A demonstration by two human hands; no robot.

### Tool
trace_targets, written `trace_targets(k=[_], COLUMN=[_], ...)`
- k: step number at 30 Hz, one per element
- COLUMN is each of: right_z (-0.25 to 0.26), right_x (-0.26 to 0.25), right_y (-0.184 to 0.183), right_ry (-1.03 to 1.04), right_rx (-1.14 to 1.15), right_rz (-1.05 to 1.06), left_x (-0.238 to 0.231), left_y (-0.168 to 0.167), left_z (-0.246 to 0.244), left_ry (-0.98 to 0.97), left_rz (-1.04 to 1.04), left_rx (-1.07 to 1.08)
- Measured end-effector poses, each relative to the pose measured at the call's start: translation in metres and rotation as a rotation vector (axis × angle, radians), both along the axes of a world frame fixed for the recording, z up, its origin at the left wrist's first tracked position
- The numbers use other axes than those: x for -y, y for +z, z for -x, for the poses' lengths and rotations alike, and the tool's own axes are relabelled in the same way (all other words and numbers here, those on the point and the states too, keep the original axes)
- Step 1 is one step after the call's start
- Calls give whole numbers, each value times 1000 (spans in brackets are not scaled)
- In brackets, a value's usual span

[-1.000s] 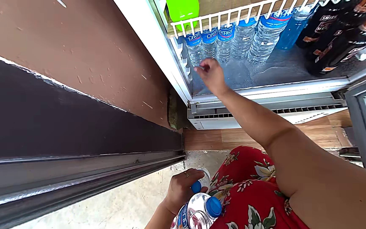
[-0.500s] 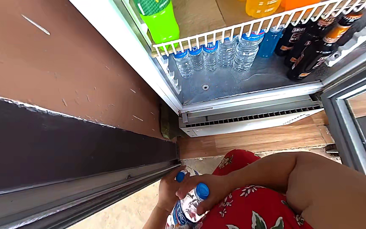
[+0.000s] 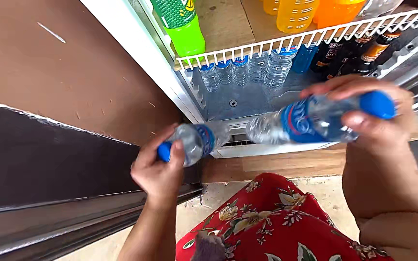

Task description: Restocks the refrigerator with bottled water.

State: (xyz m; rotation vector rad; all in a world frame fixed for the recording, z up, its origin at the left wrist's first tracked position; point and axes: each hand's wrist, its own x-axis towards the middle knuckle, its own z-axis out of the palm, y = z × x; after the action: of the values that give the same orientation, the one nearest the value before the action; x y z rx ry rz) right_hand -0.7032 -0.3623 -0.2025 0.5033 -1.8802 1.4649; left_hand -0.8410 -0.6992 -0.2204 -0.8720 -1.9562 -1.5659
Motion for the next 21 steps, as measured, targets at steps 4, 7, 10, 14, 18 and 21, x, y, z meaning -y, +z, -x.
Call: trace_targets(k=[4,7,10,14,18,21], right_z=[8,23,41,60,74,85], right_x=[-16,-23,-31,-37,-37,-38], right_y=[-11,-28,-45,-51,-42,-29], right_ry=[-447,-654,-747,-875,-977,-984], right_rx=[-174,-220,-241,-126,20,174], right_rz=[97,131,103,32,-9,-33], left_x=[-71,-127,-169,-202,-228,-244], left_y=[-1,-10,-17,-16,-5,3], left_z=[27,43,52,59,65,71], left_ry=[-121,-133,-94,-77,9,-28], left_rz=[-171,-211,-173,-113,2,68], left_rx=[72,93,124,174,213,263])
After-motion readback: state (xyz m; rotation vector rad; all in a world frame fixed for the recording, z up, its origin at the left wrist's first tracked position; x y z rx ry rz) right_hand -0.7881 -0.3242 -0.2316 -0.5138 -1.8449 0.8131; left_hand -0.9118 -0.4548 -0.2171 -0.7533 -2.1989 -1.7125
